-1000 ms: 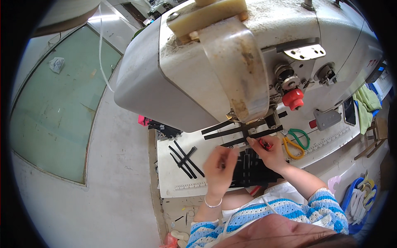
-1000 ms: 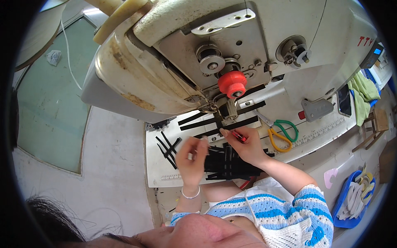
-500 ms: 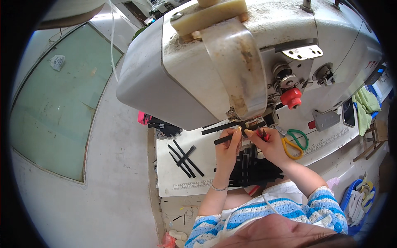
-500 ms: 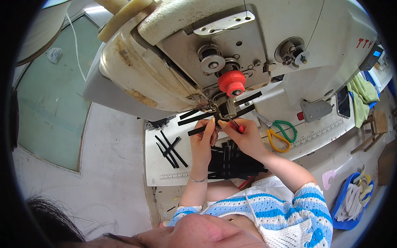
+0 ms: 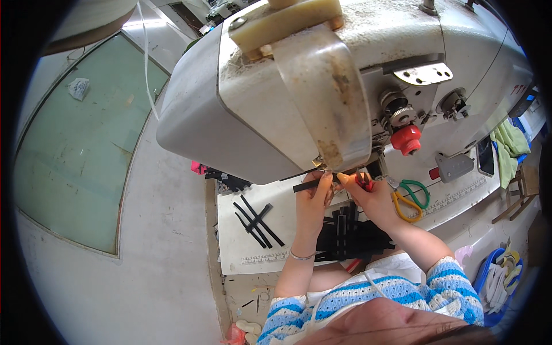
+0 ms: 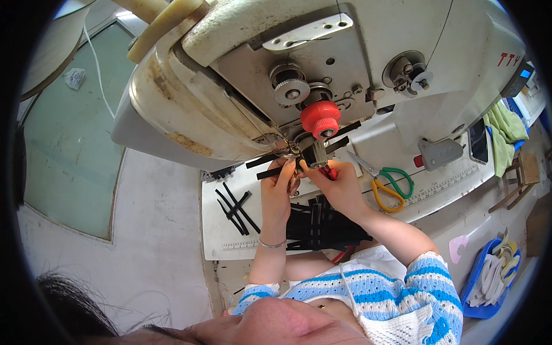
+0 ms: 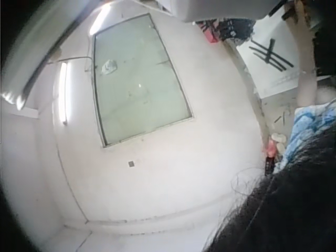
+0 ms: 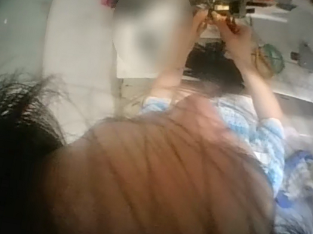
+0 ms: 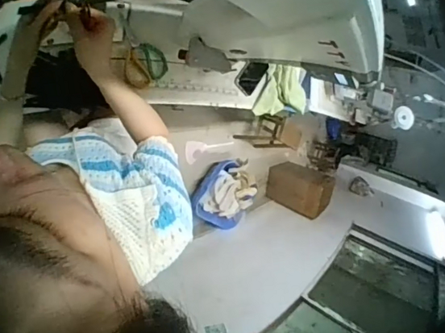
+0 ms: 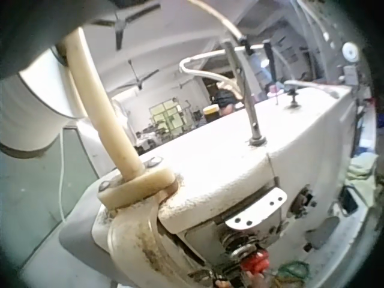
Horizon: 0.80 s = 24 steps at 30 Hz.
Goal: The person prepares thread on a sewing machine, then stitches crisscrossed straps together using the sewing machine and trims thread with thread snips.
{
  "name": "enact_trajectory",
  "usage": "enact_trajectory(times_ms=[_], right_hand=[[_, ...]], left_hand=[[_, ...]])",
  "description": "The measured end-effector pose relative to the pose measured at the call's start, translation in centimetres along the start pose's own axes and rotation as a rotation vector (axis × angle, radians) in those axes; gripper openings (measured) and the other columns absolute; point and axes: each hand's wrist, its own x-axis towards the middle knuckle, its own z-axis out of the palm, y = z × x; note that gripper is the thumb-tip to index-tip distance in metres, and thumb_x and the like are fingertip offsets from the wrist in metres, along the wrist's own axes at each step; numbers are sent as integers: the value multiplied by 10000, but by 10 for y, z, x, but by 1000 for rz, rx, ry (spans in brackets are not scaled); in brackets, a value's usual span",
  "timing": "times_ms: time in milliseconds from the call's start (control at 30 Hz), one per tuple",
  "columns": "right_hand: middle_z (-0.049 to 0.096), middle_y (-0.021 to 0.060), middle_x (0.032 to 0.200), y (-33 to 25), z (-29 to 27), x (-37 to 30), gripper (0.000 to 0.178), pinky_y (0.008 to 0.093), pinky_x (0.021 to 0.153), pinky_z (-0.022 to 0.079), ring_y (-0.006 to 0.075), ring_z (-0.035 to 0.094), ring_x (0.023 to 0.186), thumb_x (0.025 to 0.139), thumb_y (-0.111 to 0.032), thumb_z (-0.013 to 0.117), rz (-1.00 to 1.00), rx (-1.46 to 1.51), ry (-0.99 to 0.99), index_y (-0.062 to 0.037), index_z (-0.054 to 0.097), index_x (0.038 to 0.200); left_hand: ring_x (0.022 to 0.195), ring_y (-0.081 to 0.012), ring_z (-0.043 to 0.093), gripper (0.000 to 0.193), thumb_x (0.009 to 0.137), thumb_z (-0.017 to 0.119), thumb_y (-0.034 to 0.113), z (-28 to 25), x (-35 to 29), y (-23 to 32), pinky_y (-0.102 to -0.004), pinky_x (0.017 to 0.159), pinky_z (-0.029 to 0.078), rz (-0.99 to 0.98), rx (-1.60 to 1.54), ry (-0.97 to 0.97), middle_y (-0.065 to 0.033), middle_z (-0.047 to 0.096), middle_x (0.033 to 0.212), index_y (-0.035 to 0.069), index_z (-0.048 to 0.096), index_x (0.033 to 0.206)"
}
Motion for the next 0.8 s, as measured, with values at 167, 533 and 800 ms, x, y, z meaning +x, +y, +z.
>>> enact_trajectory(times_ms=[167, 533, 800], right_hand=[[428, -83, 523, -1, 2, 1, 143, 220, 437, 227, 10, 327, 504, 830, -114, 596, -21, 11, 11, -3, 686, 824], [397, -90, 508, -1, -4, -1, 150, 218, 433, 219, 3, 312, 486, 841, -111, 576, 43, -4, 20, -20, 695, 844], [356, -96, 490, 11, -7, -3, 200, 209, 443, 218, 3, 297, 480, 864, -158, 558, -10, 70, -1, -18, 696, 831]], left_hand=[[486, -26, 352, 89, 891, 535, 108, 2, 5, 0, -180, 425, 240, 10, 5, 60, 31, 463, 616, 20, 549, 890], [498, -27, 364, 77, 882, 549, 73, 3, 14, 2, -188, 429, 244, 41, -80, 20, 21, 470, 634, 12, 535, 836], [484, -43, 340, 66, 887, 510, 28, -5, 20, -3, -195, 428, 241, 50, -119, -24, 10, 461, 637, 9, 529, 826]])
